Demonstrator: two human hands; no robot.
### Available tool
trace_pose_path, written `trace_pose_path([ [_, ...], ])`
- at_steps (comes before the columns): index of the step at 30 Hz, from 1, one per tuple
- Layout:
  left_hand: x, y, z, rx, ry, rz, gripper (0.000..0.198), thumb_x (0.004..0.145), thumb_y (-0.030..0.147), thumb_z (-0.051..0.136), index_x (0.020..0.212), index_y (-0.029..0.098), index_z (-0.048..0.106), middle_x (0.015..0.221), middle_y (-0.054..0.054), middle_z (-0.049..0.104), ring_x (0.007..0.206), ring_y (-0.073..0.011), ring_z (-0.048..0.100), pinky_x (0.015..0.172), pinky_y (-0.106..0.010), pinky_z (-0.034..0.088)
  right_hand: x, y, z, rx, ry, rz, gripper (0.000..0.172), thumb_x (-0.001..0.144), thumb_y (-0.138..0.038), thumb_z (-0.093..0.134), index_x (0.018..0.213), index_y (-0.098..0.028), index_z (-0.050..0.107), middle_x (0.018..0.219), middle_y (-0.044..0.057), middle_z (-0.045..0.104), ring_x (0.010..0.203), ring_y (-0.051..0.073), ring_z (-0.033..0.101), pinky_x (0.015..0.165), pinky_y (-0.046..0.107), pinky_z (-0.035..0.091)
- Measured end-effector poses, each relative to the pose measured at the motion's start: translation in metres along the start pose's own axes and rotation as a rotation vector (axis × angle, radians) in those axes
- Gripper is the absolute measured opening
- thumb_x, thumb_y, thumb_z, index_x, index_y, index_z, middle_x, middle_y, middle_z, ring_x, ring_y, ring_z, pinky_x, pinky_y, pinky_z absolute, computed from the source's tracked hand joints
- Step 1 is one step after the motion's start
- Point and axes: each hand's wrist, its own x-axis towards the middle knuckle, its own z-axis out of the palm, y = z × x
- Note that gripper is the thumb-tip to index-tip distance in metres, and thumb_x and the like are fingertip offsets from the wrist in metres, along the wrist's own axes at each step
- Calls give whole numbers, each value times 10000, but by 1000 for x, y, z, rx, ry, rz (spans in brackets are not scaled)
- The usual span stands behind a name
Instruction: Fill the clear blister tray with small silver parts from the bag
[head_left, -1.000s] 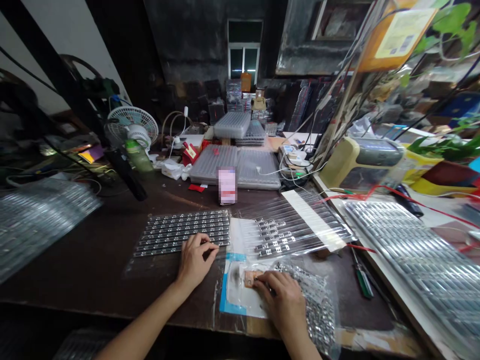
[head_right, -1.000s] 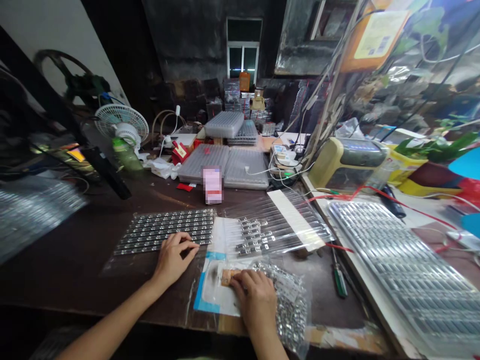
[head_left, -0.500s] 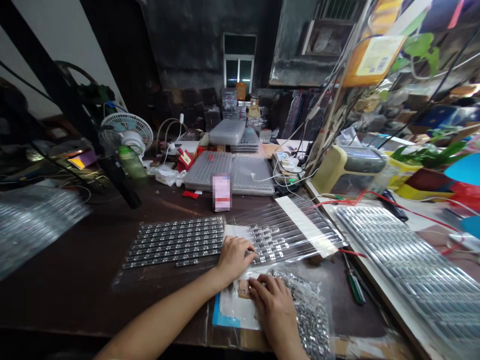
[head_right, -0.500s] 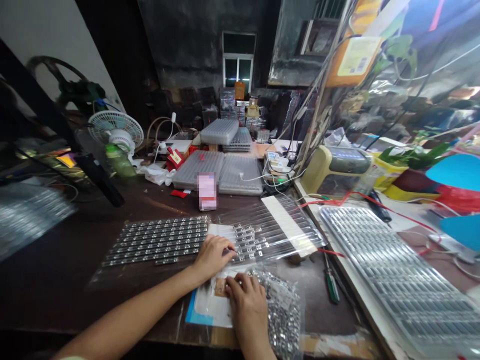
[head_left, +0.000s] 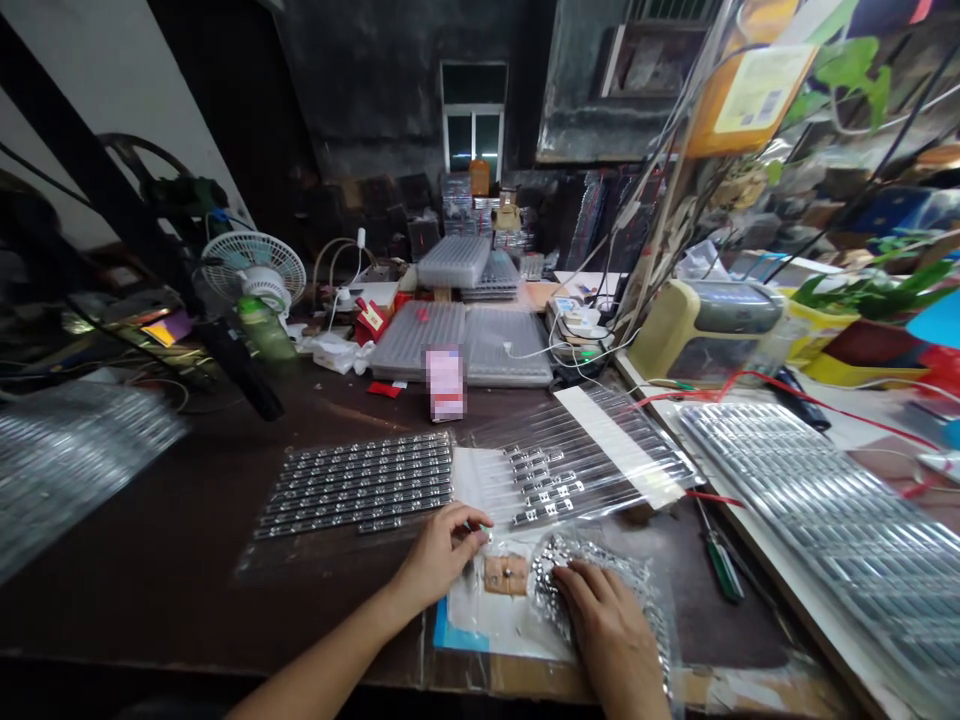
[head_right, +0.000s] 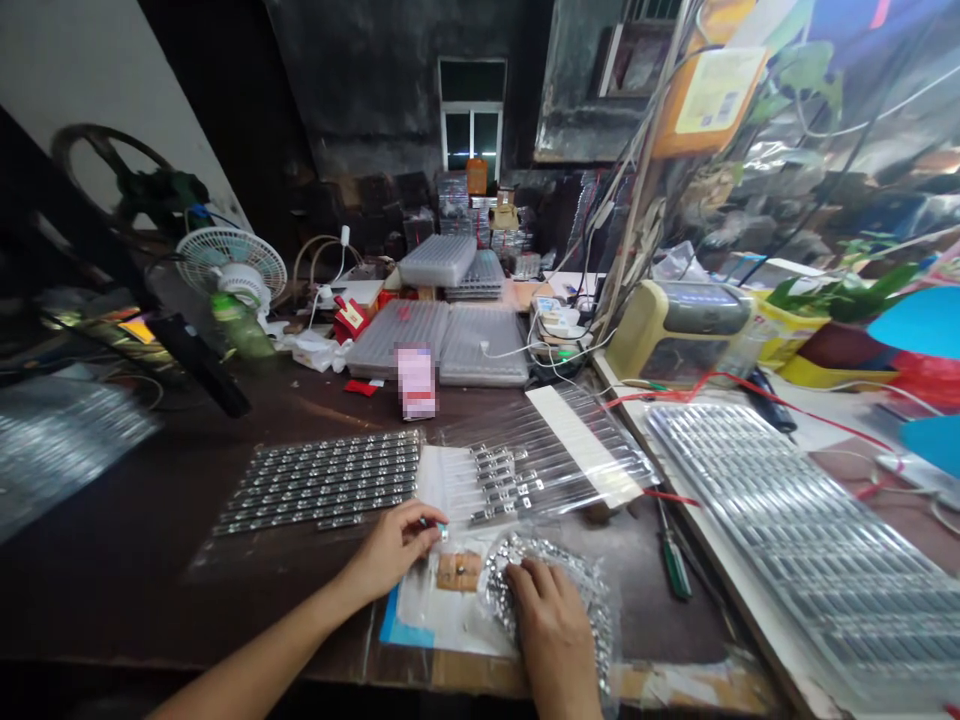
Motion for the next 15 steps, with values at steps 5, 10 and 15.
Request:
trace_pose_path([
  [5, -15, -3, 9, 218, 21, 89, 192, 854, 171, 516, 894, 186, 703, 874, -56, 656, 828, -176, 627, 746, -279, 494, 8, -10, -7, 60, 52, 47, 180, 914, -256, 466, 966, -222, 635, 935, 45, 632, 848, 176, 557, 773, 309, 440],
  [10, -22, -9, 13, 421, 79, 201, 172, 853, 185, 536, 885, 209, 704, 860, -54, 676, 809, -188, 644, 734, -289, 520, 9, -12, -7, 142, 76, 112, 157, 895, -232, 486, 951, -229, 632, 912, 53, 621, 842, 185, 561, 763, 332, 466],
  [15, -29, -26, 26, 357, 251, 409, 117, 833, 300, 586, 786, 334, 687, 710, 30, 669, 669, -169, 649, 579, -243, 542, 1, -12, -27, 161, 72, 56, 163, 901, -197, 491, 989, -272, 605, 961, 41, 628, 838, 160, 581, 718, 321, 502],
])
